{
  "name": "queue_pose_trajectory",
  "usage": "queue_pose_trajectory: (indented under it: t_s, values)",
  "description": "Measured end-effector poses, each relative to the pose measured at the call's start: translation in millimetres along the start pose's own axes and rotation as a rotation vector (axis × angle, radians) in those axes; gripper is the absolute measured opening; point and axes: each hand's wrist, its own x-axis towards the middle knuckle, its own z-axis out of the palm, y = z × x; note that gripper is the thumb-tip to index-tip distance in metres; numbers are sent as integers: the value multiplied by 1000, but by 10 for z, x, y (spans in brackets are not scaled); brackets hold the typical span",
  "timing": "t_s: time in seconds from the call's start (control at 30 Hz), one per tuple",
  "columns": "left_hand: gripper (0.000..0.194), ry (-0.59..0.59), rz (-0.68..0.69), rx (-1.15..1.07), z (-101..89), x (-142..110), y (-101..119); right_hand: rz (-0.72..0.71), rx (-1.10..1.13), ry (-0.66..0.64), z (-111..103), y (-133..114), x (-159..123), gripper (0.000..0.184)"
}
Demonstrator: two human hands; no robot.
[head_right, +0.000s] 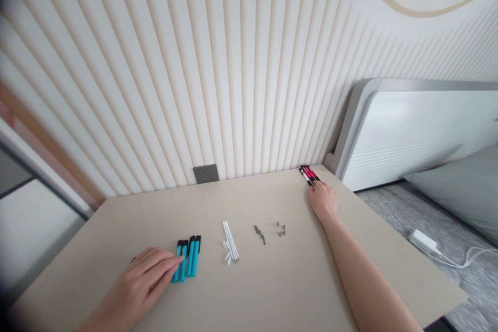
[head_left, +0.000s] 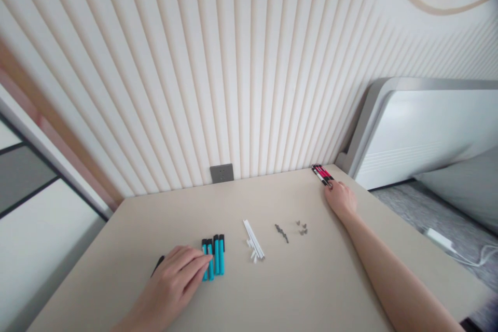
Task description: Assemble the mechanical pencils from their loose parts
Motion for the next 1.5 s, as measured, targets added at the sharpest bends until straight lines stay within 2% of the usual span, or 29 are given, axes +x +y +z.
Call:
queue_pose_trajectory:
  t_s: [0.2,0.6,0.8,0.97,1.1,1.2,1.33,1.5]
  values:
    - [23,12,16,4,-25,32,27,5,18,-4,-1,2,4,36]
    - [22,-56,10,-14,24,-12,10,22,48,36,57,-10,78,37]
    - [22,-96,9,7,11,-15,5,-56,100,120,39,-3,16,35]
    - [31,-222,-15,55,-5,-39,-12,-269,205,230,-34,-71,-126,33]
    - [40,-284,-21,63,-7,-53,-16,-499,298,282,-129,-280,-349,28]
    - [39,-309,-29,60,1,-58,-2,-654,349,279,-238,-533,-627,23]
    - [37,-338,-55,58,4,-54,24,-943,403,230,-382,-868,-1052,21]
    - [50,-346,-100,82,-47,-58,-1,-1134,415,126,-418,-1048,-1339,23]
